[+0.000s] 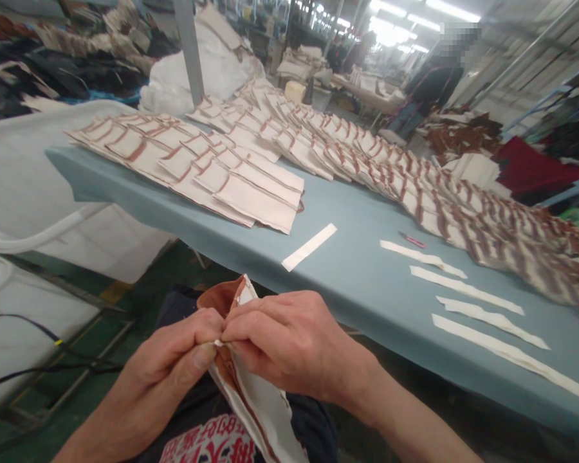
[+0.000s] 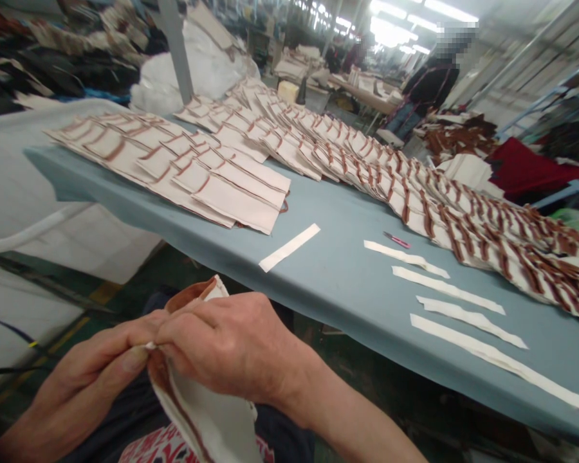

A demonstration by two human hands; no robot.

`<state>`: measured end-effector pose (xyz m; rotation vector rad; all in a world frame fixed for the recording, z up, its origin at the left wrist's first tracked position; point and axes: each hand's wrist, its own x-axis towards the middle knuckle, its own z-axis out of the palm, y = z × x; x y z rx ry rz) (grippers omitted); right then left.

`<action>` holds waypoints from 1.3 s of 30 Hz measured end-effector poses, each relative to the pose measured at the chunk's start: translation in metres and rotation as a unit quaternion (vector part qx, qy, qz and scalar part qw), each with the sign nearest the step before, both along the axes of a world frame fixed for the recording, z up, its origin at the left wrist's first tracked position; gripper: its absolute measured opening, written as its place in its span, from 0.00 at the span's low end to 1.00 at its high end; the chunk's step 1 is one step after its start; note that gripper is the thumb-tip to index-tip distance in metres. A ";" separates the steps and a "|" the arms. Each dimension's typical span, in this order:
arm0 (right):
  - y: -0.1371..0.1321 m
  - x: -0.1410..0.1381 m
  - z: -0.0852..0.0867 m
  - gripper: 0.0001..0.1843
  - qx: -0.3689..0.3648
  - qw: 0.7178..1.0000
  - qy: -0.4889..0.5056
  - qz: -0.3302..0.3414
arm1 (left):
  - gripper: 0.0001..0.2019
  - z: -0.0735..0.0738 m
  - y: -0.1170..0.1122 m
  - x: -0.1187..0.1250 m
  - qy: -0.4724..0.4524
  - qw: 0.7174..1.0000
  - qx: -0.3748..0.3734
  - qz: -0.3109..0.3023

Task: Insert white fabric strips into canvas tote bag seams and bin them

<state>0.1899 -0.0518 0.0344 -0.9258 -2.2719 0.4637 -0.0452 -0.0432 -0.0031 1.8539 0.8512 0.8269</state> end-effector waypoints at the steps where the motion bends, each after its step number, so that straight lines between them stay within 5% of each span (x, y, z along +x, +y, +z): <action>1: 0.000 -0.001 -0.001 0.14 0.011 1.000 -0.002 -0.004 | 0.26 -0.001 0.000 0.000 -0.010 1.000 -0.006 -0.010; 6: 0.003 -0.001 -0.004 0.10 0.011 0.999 -0.015 -0.034 | 0.22 -0.007 -0.002 0.000 -0.050 0.998 -0.023 -0.021; 13: 0.020 0.005 0.017 0.08 -0.186 0.982 0.004 0.029 | 0.22 -0.009 0.003 -0.003 -0.037 0.996 -0.052 -0.060; 20: 0.044 0.012 0.015 0.07 -0.332 0.937 0.023 0.108 | 0.19 -0.011 0.008 -0.004 0.007 0.997 -0.034 -0.068; 24: 0.047 0.006 0.015 0.08 -0.328 0.938 0.003 0.111 | 0.18 -0.006 0.014 -0.001 0.039 0.998 -0.007 -0.042; 32: 0.045 -0.006 0.024 0.14 -0.215 0.969 -0.109 0.048 | 0.17 -0.003 0.019 0.002 0.094 0.991 -0.084 -0.045; 36: 0.044 -0.008 0.018 0.10 -0.238 0.970 0.021 0.040 | 0.20 -0.012 0.013 0.001 0.055 0.998 -0.022 0.030; 39: 0.032 -0.012 0.007 0.11 -0.255 0.956 0.138 -0.045 | 0.22 -0.012 0.011 0.000 0.040 0.998 -0.014 0.052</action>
